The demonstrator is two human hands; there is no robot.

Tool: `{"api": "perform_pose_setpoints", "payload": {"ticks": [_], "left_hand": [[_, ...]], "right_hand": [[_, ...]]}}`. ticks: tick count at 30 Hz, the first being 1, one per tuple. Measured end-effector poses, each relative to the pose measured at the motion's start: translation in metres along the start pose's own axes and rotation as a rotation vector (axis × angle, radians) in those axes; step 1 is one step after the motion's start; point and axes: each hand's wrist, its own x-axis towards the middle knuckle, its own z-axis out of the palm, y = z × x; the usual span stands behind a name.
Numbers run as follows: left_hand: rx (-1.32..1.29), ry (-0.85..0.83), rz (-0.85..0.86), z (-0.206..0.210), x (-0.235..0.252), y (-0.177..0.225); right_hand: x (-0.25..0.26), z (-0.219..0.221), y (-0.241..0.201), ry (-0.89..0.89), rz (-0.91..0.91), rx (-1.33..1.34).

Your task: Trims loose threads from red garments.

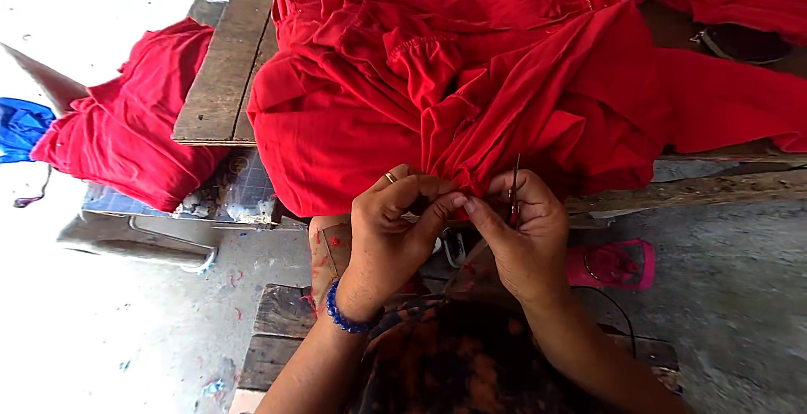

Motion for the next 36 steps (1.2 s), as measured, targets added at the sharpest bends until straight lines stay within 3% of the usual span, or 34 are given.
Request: {"api": "perform_pose_setpoints", "payload": {"ticks": [4,8,12,32,36], "left_hand": [[-0.040,0.022,0.007,0.000,0.001,0.002],[-0.059,0.013,0.038,0.000,-0.002,0.002],[-0.043,-0.010,0.079,0.003,-0.003,0.002],[0.149,-0.045,0.183,0.010,-0.005,-0.004],[0.108,-0.024,0.165,0.014,-0.006,-0.005]], "right_hand": [[0.000,-0.020,-0.006,-0.092,-0.152,-0.260],[-0.006,-0.035,-0.018,-0.066,-0.322,-0.741],[-0.008,-0.030,-0.024,-0.074,-0.401,-0.985],[-0.001,-0.023,-0.026,-0.070,-0.428,-1.016],[-0.001,-0.025,-0.018,-0.078,-0.297,-0.770]]}}
